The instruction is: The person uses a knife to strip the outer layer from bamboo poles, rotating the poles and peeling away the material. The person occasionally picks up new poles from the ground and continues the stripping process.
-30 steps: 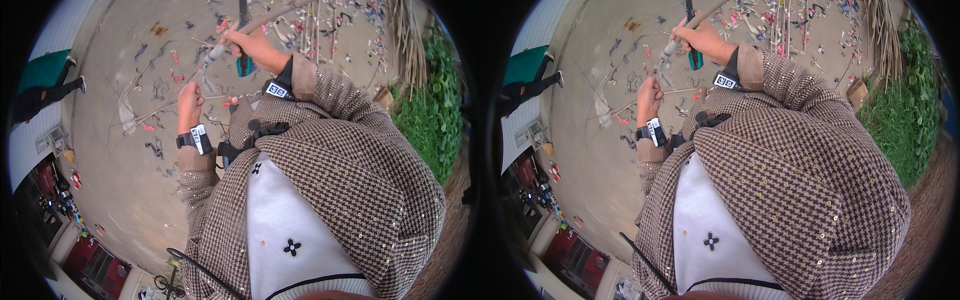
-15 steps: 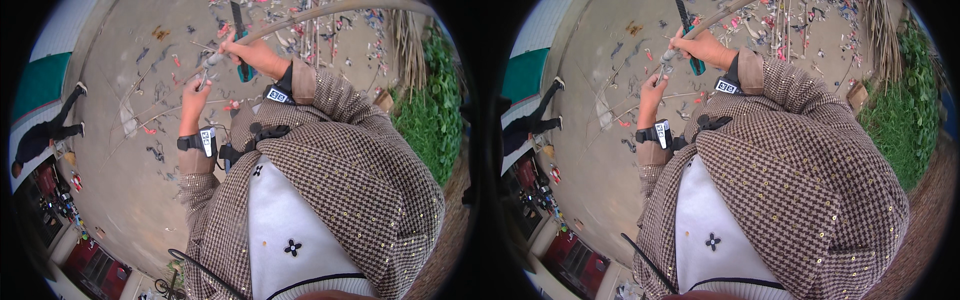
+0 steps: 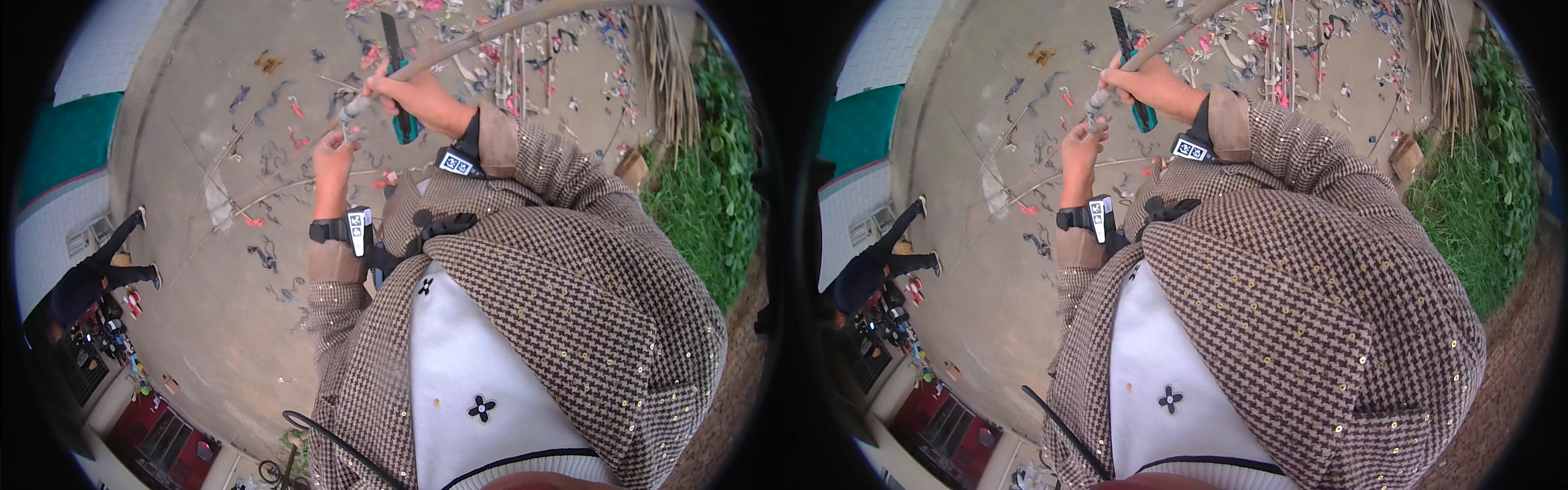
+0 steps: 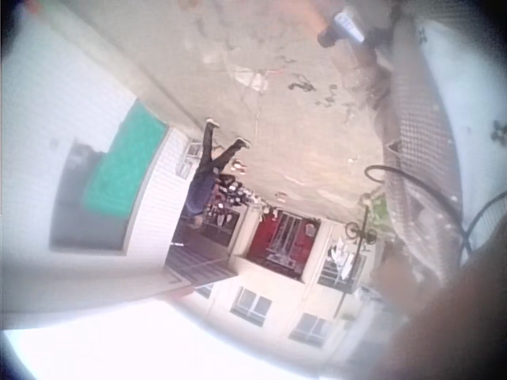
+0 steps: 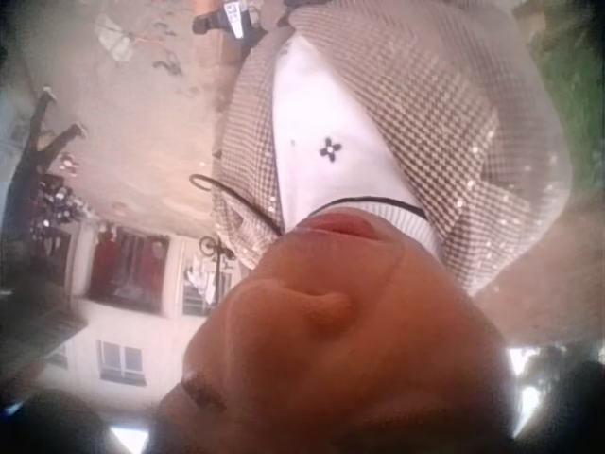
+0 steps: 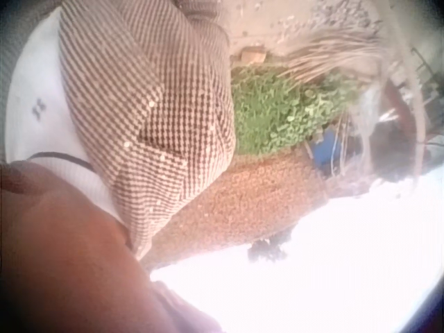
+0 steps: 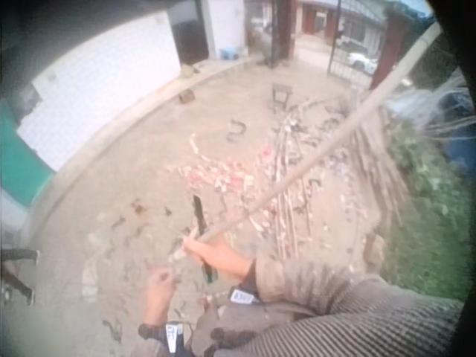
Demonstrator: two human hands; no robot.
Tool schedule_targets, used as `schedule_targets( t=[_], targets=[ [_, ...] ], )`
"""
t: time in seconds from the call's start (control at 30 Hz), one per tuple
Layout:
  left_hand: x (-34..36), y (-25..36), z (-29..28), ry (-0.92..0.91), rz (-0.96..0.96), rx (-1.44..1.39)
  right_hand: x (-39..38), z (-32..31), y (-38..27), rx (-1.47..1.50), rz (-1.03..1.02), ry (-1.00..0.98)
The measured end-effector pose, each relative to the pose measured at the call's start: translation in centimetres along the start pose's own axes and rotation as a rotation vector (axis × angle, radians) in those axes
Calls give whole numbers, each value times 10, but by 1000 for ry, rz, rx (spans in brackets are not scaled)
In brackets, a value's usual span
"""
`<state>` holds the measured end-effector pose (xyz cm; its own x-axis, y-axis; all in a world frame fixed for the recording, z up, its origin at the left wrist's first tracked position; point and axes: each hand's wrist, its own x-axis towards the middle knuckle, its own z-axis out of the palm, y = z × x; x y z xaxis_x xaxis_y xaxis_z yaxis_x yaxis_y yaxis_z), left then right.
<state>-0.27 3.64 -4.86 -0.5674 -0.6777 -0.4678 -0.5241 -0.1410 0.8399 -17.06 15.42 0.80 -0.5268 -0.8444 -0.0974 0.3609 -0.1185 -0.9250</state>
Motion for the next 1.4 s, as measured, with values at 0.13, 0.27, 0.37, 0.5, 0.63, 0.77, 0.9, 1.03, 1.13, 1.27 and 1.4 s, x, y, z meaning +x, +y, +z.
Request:
schedule_targets(
  t=[0.13,0.27,0.37,0.5,0.63,0.77,0.9,1.03,1.13,1.27,1.4],
  targets=[
    [-9,1,9,-48,-114,-312,1,1,3,3,16,18],
    [-7,-4,-1,-120,-62,-380,3,1,8,40,-2,42],
    [-4,-10,-10,-164,-20,-382,3,-1,10,-2,-15,43],
    [0,-10,-18,-91,-25,-301,2,-6,13,-107,48,22],
    [1,-6,-21,-78,-77,-256,6,-5,18,100,164,123],
    [-5,-9,-14,-96,-9,-87,12,-2,23,377,216,235],
    [-10,-6,-9,-298,174,209,11,-5,24,353,272,340],
    [-4,17,-33,-437,215,416,6,-8,23,344,276,312],
    [1,31,-52,-141,147,273,5,-8,21,309,237,300],
    [9,29,-42,-12,327,229,5,-5,20,242,207,283],
    [12,24,-21,-40,274,212,5,-4,18,254,116,220]
  ],
)
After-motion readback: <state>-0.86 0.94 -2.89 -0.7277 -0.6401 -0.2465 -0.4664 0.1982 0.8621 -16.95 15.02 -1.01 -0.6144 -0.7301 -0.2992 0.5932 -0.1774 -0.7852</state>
